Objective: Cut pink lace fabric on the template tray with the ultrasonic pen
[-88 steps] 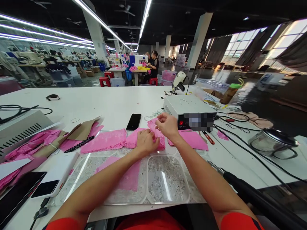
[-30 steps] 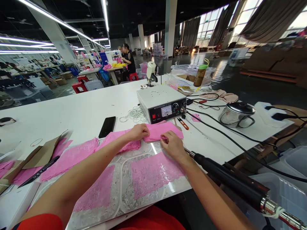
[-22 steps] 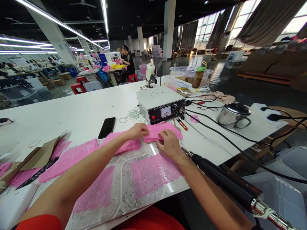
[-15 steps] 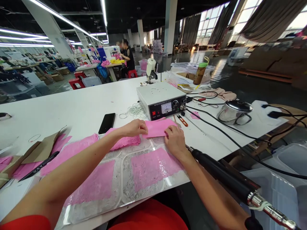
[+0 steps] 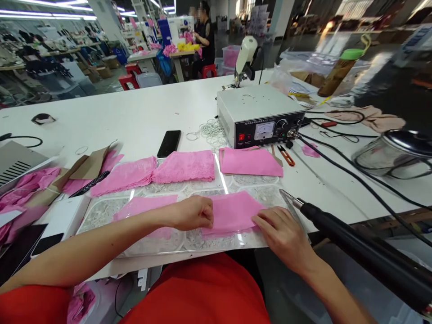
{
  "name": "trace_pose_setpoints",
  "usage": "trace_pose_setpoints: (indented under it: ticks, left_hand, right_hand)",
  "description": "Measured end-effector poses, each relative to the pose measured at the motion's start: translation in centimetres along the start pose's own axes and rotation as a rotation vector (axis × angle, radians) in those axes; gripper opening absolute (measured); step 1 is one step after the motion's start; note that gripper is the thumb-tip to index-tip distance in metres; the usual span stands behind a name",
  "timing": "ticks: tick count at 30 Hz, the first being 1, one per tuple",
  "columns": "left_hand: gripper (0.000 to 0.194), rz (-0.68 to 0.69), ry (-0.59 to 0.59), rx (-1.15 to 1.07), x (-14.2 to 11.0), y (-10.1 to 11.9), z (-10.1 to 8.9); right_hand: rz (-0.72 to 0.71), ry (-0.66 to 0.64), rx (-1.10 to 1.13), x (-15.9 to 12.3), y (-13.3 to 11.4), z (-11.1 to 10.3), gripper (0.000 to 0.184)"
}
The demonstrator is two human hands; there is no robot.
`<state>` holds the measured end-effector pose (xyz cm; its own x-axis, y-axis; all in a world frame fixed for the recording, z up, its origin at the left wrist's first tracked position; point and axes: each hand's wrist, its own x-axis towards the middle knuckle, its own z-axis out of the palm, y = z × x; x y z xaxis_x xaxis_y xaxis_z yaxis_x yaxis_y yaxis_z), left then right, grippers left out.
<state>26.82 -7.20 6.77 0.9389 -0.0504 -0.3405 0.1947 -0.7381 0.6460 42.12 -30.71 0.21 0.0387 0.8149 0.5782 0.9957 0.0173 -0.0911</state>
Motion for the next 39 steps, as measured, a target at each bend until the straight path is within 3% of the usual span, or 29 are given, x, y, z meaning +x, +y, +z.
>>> trace_pose_setpoints:
  ticks: [4, 10, 15, 20, 25, 39]
  left_hand:
    - [0.018, -0.014, 0.039, 0.056, -0.2, 0.1, 1.2]
    - [0.016, -0.005, 0.063, 0.091, -0.4, 0.0, 1.4]
    - [0.017, 0.003, 0.076, 0.064, -0.7, -0.2, 1.4]
    - [0.014, 0.005, 0.077, 0.069, -0.5, -0.4, 1.5]
    - [0.013, -0.010, 0.066, 0.101, -0.4, -0.4, 1.6]
    - [0.012, -0.049, 0.020, 0.080, 0.2, -0.7, 1.7]
  right_hand:
    - [0.007, -0.032, 0.006, -0.6, 0.2, -0.2, 0.033]
    - [0.000, -0.044, 0.006, -1.3, 0.6, -0.8, 0.033]
    - [0.031, -0.032, 0.087, 0.1, -1.3, -1.2, 0.034]
    - [-0.008, 0.017, 0.271, 3.5, -5.6, 0.5, 0.020]
    - [-0.031, 0.041, 0.303, 5.3, -8.6, 3.1, 0.011]
    - [-0.022, 0.076, 0.248, 5.4, -9.4, 4.6, 0.013]
